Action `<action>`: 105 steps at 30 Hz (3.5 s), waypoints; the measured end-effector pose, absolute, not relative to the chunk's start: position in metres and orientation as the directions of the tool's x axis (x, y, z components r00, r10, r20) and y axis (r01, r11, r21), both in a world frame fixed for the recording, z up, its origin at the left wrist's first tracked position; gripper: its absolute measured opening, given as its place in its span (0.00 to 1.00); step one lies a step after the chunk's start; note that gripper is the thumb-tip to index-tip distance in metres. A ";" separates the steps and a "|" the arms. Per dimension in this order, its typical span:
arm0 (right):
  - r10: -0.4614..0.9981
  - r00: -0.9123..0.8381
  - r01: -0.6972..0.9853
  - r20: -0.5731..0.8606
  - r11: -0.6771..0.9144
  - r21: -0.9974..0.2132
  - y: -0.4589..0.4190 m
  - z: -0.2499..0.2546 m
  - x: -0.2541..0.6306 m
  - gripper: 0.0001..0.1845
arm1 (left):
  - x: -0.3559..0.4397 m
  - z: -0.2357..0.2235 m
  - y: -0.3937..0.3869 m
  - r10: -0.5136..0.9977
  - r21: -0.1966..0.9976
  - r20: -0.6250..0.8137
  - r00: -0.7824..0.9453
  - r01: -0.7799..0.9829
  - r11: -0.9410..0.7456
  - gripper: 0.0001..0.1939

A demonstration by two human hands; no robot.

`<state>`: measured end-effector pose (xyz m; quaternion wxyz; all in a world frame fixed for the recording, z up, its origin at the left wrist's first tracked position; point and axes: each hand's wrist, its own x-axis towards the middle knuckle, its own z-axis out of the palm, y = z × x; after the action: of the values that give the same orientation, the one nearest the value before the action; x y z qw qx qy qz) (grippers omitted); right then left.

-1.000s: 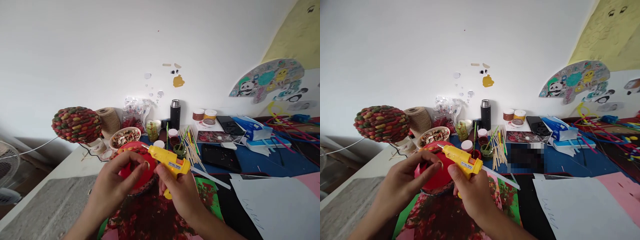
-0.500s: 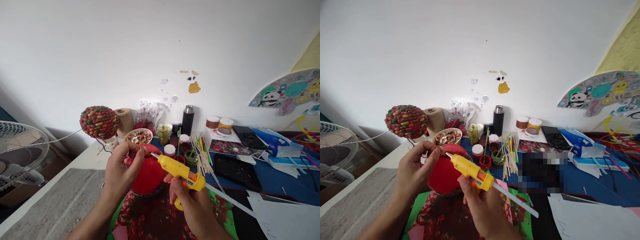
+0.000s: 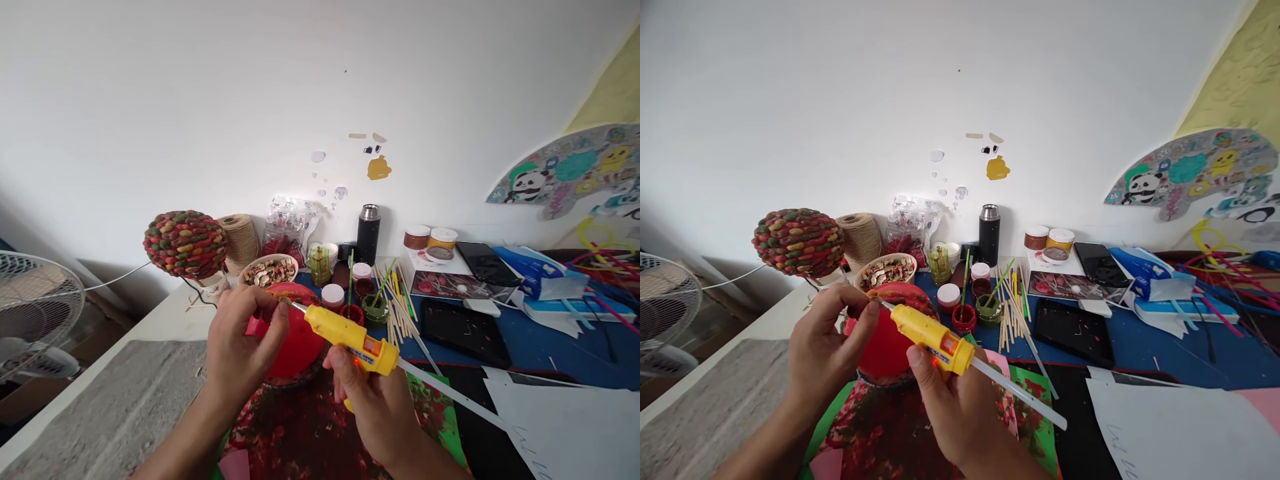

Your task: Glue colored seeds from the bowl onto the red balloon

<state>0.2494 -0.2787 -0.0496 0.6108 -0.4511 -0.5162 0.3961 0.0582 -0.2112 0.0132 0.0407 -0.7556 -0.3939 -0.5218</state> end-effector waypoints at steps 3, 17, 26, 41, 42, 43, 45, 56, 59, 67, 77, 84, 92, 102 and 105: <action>0.944 0.177 0.008 0.279 0.282 -0.959 -0.278 -0.053 0.250 0.33 | 0.059 0.014 -0.212 0.530 0.318 0.831 0.168 0.638 -0.701 0.12; 0.951 0.146 0.012 0.271 0.272 -0.962 -0.280 -0.046 0.251 0.34 | 0.061 0.015 -0.215 0.503 0.283 0.841 0.199 0.631 -0.722 0.13; 0.948 0.152 0.022 0.281 0.281 -0.959 -0.279 -0.042 0.250 0.35 | 0.060 0.015 -0.215 0.489 0.260 0.847 0.208 0.641 -0.722 0.13; 0.954 0.162 -0.008 0.253 0.258 -0.966 -0.280 -0.042 0.249 0.35 | 0.061 0.017 -0.215 0.471 0.258 0.859 0.201 0.626 -0.736 0.12; 0.954 0.160 -0.013 0.252 0.257 -0.966 -0.280 -0.042 0.249 0.35 | 0.061 0.017 -0.215 0.468 0.258 0.861 0.198 0.623 -0.738 0.12; 0.955 0.160 -0.016 0.251 0.257 -0.966 -0.280 -0.041 0.248 0.35 | 0.061 0.017 -0.215 0.465 0.258 0.864 0.195 0.621 -0.740 0.12; 0.956 0.155 -0.016 0.251 0.256 -0.966 -0.279 -0.041 0.248 0.35 | 0.062 0.017 -0.215 0.458 0.254 0.868 0.194 0.618 -0.744 0.12; 0.948 0.147 0.044 0.281 0.278 -0.960 -0.279 -0.047 0.248 0.36 | 0.059 0.014 -0.212 0.438 0.227 0.873 0.212 0.620 -0.751 0.13; 0.951 0.127 0.055 0.281 0.276 -0.960 -0.281 -0.046 0.247 0.36 | 0.059 0.014 -0.211 0.437 0.227 0.874 0.210 0.620 -0.751 0.13; 0.957 0.124 0.062 0.263 0.257 -0.964 -0.280 -0.048 0.247 0.38 | 0.056 0.011 -0.211 0.436 0.230 0.876 0.207 0.613 -0.755 0.13; 0.963 0.096 0.028 0.253 0.251 -0.968 -0.280 -0.032 0.249 0.39 | 0.054 0.010 -0.210 0.448 0.258 0.873 0.192 0.598 -0.759 0.12; 0.968 0.071 0.022 0.242 0.241 -0.970 -0.282 -0.023 0.250 0.41 | 0.055 0.009 -0.208 0.445 0.258 0.876 0.187 0.598 -0.759 0.12; 0.970 0.062 0.033 0.234 0.232 -0.972 -0.282 -0.025 0.252 0.40 | 0.053 0.008 -0.209 0.450 0.260 0.875 0.181 0.608 -0.750 0.12; 0.968 0.084 0.035 0.235 0.232 -0.972 -0.282 -0.032 0.249 0.39 | 0.053 0.008 -0.209 0.463 0.278 0.872 0.160 0.617 -0.736 0.12; 0.970 0.061 0.041 0.235 0.232 -0.972 -0.283 -0.026 0.250 0.41 | 0.052 0.007 -0.209 0.467 0.282 0.870 0.161 0.615 -0.737 0.12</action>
<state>0.2499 -0.2829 -0.0264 0.5629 -0.4620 -0.5472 0.4127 0.0522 -0.2089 0.0073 0.0682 -0.7587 -0.3564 -0.5410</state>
